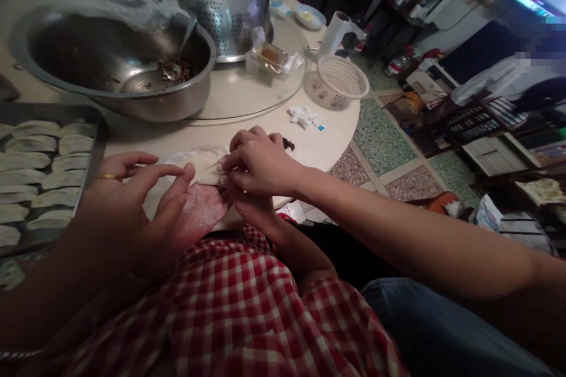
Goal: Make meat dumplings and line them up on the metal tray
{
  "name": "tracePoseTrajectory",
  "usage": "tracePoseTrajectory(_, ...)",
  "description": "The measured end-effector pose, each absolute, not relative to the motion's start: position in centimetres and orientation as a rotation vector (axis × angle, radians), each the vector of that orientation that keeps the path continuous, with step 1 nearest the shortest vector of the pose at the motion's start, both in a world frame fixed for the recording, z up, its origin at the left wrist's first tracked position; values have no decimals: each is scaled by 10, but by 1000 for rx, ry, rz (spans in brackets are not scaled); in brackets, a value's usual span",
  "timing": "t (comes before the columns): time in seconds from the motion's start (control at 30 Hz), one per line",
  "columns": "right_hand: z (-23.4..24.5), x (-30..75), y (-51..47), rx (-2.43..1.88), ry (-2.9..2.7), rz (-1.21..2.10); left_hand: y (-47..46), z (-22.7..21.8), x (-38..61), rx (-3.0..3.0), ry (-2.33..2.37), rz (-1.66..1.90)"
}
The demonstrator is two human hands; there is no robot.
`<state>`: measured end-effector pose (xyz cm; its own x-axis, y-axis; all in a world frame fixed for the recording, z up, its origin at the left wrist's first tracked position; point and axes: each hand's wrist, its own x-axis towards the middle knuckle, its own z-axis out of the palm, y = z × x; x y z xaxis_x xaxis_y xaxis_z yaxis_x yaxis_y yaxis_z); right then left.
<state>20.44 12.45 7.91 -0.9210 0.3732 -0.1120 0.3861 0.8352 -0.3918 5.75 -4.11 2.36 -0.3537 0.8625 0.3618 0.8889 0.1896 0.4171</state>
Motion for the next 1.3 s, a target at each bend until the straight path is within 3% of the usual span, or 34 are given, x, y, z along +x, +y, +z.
tracePoseTrajectory(0.13, 76, 214, 128, 620, 3034, -843, -41, 27, 59, -1814, -2337, -911)
tracePoseTrajectory(0.23, 74, 223, 131, 864, 3015, -1182, -40, 29, 59, -1808, -2317, -941)
tracePoseTrajectory(0.37, 72, 235, 131, 1272, 2578, -1635, -39, 28, 61, -1745, -2396, -930)
tracePoseTrajectory(0.5, 69, 245, 127, 1305, 2361, -1784, -37, 27, 63, -1759, -2453, -928)
tracePoseTrajectory(0.83, 78, 250, 115, 1251, 2421, -1734, -36, 30, 69, -1692, -2736, -1036)
tracePoseTrajectory(1.1, 70, 248, 111, 1075, 2603, -1743, -36, 27, 66, -1644, -2692, -1030)
tracePoseTrajectory(1.2, 69, 247, 110, 987, 2789, -1623, -37, 29, 64, -1668, -2632, -1037)
tracePoseTrajectory(1.3, 76, 238, 105, 907, 3024, -1246, -38, 29, 62, -1755, -2565, -988)
